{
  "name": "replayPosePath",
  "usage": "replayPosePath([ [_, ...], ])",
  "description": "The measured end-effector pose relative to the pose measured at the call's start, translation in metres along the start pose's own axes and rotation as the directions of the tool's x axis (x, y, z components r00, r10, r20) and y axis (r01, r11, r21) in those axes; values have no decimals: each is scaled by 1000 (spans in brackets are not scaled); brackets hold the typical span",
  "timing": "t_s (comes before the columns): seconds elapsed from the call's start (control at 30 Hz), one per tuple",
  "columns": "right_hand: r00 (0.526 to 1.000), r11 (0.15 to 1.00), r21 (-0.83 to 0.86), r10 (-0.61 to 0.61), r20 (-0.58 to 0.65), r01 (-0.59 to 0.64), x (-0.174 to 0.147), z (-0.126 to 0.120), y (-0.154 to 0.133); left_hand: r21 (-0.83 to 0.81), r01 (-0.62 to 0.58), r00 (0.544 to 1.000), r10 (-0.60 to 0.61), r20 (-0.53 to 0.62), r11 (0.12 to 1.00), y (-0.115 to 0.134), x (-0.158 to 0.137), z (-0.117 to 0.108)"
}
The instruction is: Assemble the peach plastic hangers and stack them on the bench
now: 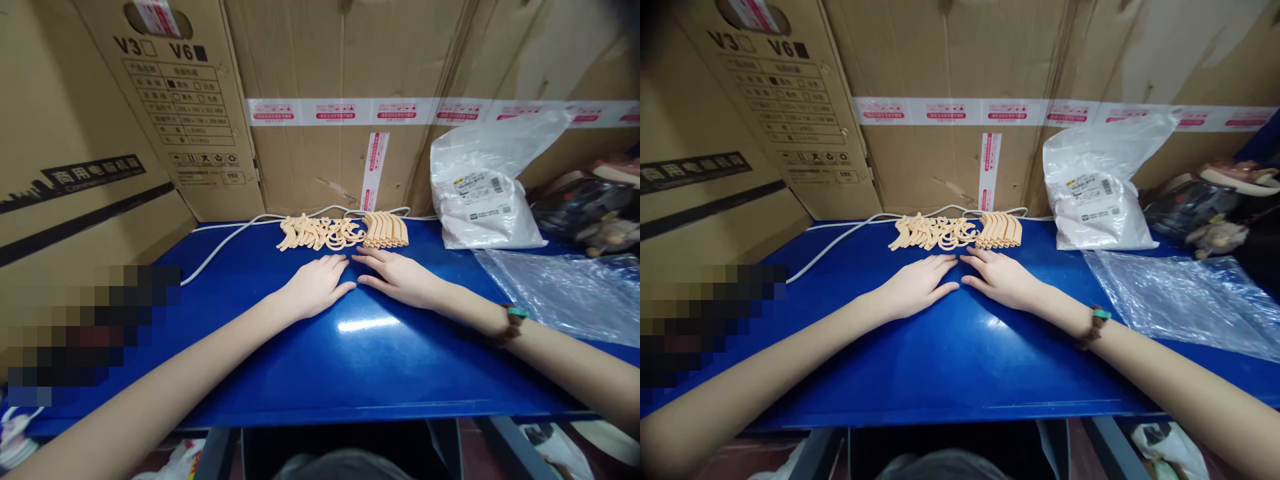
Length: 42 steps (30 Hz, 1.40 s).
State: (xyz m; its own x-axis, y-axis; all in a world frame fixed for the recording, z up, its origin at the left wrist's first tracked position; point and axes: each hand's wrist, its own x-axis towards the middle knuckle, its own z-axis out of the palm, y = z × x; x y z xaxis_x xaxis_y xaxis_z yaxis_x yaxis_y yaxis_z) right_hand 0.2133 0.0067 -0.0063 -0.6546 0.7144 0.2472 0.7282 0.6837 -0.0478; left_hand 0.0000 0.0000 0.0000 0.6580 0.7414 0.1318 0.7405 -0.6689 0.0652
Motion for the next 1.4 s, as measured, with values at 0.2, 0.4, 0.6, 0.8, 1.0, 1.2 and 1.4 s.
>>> replayPosePath([
  [0.2,1000,999,-35,-11,3,11,6,4,-5,-16,-30,998,29,-50,999,-4,0,5],
  [0.4,999,999,-27,-28,-47,27,0,10,-1,-121,27,1000,-27,-2,992,-9,-6,11],
  [0.6,999,999,-39,-31,-38,29,0,12,1,-59,24,1000,-23,15,998,-7,-5,10],
  [0.8,999,997,-74,-35,-29,33,0,12,0,-16,23,1000,-23,7,1000,-6,-6,11],
  [1.0,999,996,-85,-38,-24,35,0,11,0,6,18,1000,-18,-11,1000,-7,-5,11],
  [1.2,999,995,-97,-37,-8,36,0,11,0,-49,25,1000,-25,14,998,-7,-5,6],
  [1.4,999,994,-98,-38,-7,37,0,11,0,-157,38,999,-36,12,987,-13,-4,6],
])
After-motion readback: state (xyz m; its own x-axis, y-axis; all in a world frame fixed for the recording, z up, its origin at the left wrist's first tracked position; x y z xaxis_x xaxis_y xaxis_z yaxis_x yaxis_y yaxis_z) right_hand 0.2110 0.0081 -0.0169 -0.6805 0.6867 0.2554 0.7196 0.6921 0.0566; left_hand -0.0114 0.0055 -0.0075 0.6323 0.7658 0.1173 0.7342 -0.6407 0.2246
